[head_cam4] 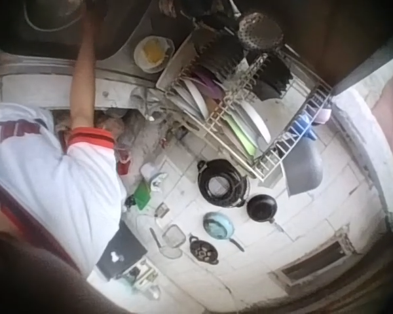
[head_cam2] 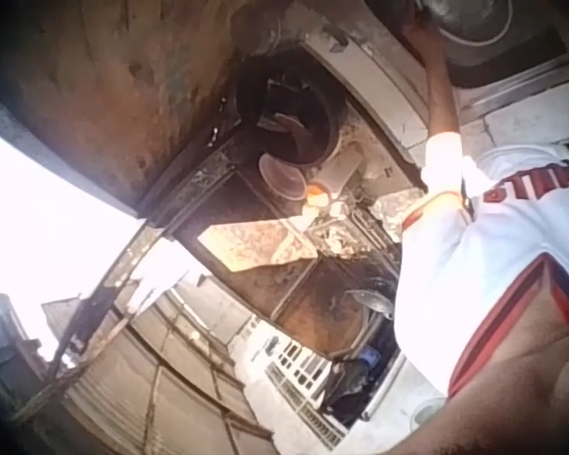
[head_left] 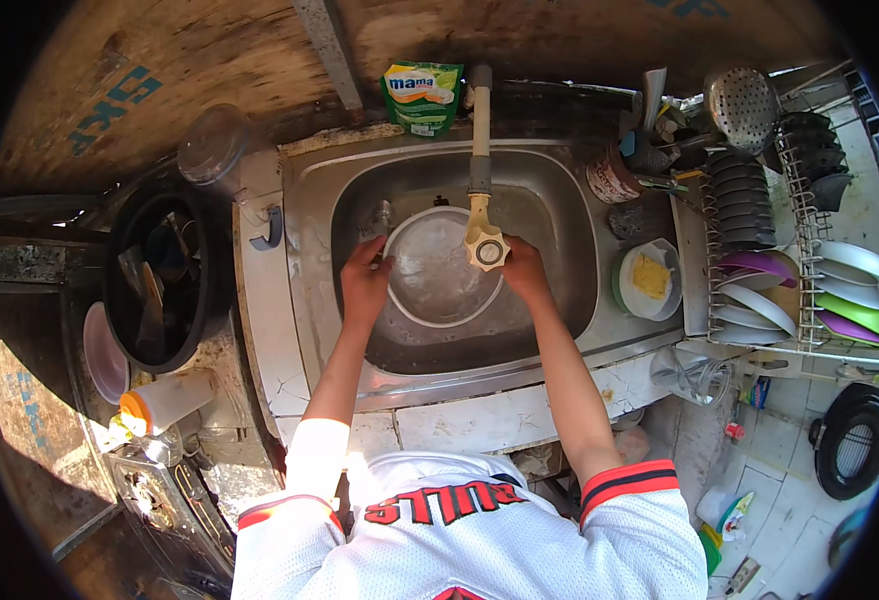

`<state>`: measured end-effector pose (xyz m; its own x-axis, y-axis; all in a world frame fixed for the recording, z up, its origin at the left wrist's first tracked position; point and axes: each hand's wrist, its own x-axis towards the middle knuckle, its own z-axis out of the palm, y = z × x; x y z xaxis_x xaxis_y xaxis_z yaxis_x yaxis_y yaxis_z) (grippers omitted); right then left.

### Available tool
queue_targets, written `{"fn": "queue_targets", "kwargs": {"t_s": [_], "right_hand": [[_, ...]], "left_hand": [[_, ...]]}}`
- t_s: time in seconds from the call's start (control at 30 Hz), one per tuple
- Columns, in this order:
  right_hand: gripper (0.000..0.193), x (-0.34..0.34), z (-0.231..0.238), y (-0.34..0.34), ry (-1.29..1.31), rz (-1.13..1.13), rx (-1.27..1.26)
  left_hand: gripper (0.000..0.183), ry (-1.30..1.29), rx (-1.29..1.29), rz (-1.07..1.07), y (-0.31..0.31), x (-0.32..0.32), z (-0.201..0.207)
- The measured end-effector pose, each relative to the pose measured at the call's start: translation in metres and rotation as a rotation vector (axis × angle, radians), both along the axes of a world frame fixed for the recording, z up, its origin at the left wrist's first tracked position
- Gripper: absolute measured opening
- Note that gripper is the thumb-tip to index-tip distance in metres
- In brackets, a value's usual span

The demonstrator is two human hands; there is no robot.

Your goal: The recorder washes several kitchen items, including a pot, glasses, and bowls, using a sponge and soapy water at a sink.

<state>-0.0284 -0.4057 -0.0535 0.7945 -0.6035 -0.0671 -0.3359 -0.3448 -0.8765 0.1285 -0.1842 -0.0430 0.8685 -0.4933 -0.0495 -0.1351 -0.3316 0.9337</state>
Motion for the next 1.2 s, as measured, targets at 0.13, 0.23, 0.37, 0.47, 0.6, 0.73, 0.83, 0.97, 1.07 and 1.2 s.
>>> {"fn": "queue_targets", "kwargs": {"t_s": [0.13, 0.23, 0.37, 0.47, 0.6, 0.73, 0.83, 0.97, 1.07, 1.2], "right_hand": [[0.03, -0.024, 0.003, -0.036, 0.158, -0.049, -0.004], [0.028, -0.045, -0.002, -0.058, 0.142, -0.174, -0.074], [0.024, -0.052, 0.022, -0.059, 0.035, -0.234, -0.427], [0.02, -0.054, 0.049, -0.055, 0.049, -0.169, -0.626], [0.02, -0.068, 0.086, -0.055, 0.073, -0.171, -0.633], [0.018, -0.074, 0.113, -0.061, 0.22, -0.041, -0.616], [0.018, -0.075, 0.11, -0.061, 0.275, 0.03, -0.555], [0.018, -0.061, 0.086, -0.048, 0.217, -0.027, -0.467], [0.018, -0.043, 0.068, -0.034, 0.132, -0.099, -0.467], [0.021, -0.053, 0.056, -0.024, 0.027, -0.216, -0.512]], "left_hand": [[0.034, -0.071, -0.101, -0.006, -0.036, -0.021, 0.002], [0.033, -0.075, -0.172, -0.043, -0.062, -0.034, 0.0], [0.034, -0.009, -0.177, -0.058, -0.078, -0.039, -0.012], [0.031, 0.057, -0.121, -0.062, -0.085, -0.034, -0.031], [0.028, 0.149, -0.208, -0.182, -0.096, -0.046, -0.027], [0.023, 0.375, -0.208, -0.257, -0.088, -0.059, -0.029], [0.021, 0.631, -0.206, -0.219, -0.077, -0.062, -0.038], [0.021, 0.684, -0.228, -0.085, -0.061, -0.047, -0.04], [0.028, 0.599, -0.317, -0.1, -0.046, -0.02, -0.038], [0.03, 0.714, -0.366, -0.057, -0.038, -0.008, -0.028]]}}
